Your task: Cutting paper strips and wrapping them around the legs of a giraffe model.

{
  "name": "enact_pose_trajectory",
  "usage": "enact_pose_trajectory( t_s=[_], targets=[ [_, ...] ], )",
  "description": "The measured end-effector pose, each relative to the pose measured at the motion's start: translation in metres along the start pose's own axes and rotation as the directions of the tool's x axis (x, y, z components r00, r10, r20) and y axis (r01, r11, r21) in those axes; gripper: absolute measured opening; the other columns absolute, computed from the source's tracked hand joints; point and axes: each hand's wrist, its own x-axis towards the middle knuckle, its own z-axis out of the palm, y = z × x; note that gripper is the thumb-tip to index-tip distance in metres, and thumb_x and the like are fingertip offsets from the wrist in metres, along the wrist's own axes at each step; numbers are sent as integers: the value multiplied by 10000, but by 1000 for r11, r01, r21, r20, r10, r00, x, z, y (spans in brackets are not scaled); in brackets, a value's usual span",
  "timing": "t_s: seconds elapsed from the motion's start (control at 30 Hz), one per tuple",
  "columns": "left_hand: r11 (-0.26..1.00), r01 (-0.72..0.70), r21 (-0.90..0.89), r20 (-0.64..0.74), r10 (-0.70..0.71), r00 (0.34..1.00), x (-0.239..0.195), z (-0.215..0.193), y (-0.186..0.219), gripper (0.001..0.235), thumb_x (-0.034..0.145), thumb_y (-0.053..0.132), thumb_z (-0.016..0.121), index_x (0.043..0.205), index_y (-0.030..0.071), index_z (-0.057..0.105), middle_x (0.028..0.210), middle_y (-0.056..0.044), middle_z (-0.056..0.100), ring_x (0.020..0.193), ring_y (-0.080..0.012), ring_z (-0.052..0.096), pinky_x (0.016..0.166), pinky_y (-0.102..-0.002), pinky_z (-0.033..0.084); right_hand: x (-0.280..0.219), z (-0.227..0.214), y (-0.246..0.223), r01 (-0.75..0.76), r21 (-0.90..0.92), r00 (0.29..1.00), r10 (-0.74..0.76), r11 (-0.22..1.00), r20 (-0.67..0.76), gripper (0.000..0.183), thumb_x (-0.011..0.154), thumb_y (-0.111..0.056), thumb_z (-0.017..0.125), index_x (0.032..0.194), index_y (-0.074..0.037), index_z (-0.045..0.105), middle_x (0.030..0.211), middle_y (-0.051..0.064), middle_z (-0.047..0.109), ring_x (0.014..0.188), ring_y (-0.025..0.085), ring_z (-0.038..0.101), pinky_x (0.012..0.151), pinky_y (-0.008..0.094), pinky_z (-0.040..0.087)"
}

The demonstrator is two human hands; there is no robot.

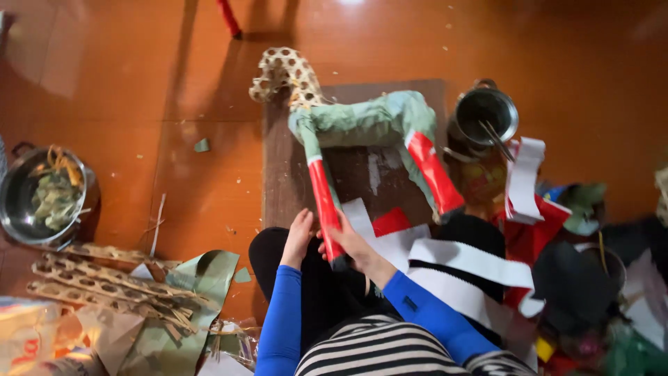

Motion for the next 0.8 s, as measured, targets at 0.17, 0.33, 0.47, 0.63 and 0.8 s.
enact_pose_trajectory(
  t_s=[0.17,0.33,0.47,0.63,0.8],
  targets=[
    [942,-77,-327,217,154,964,-19,10,-39,690,963,166,766,1578,11,493,1467,-244,627,1279,-347,650,1022,-435,556,-17,61,-80,174,141,969,-195,975,150,806,1038,-42,709,1717,-179,296,988,335,658,654,414,742,498,474,646],
    [976,-214,36,134,207,969,-78,-45,60,734,1050,269,616,1723,93,382,1134,-177,727,833,-262,767,751,-325,660,-104,77,-134,171,417,903,-311,893,295,957,1020,-12,729,1765,-199,158,798,405,587,594,500,676,530,560,631],
    [730,-28,-683,517,510,687,-137,-9,143,592,1151,282,604,1649,128,323,1240,-179,669,985,-216,667,854,-289,536,-110,-3,-127,175,381,818,-349,908,458,802,1018,-129,703,1717,-29,322,1251,329,635,884,377,764,738,441,650],
    [758,-299,-579,68,411,909,-163,9,142,447,1038,235,538,1379,-40,624,1203,-202,709,911,-193,658,752,-231,582,-104,-115,-98,394,-618,875,-483,680,27,628,990,-156,649,1574,23,504,1423,139,680,1209,205,667,998,298,549],
    [943,-316,-100,183,330,926,-111,73,115,666,1063,175,739,1629,184,387,1058,-121,706,686,-221,759,533,-367,665,-158,-253,-100,328,-794,430,-830,511,-357,156,897,-81,865,1033,-156,872,796,59,759,710,213,750,594,316,615]
  ],
)
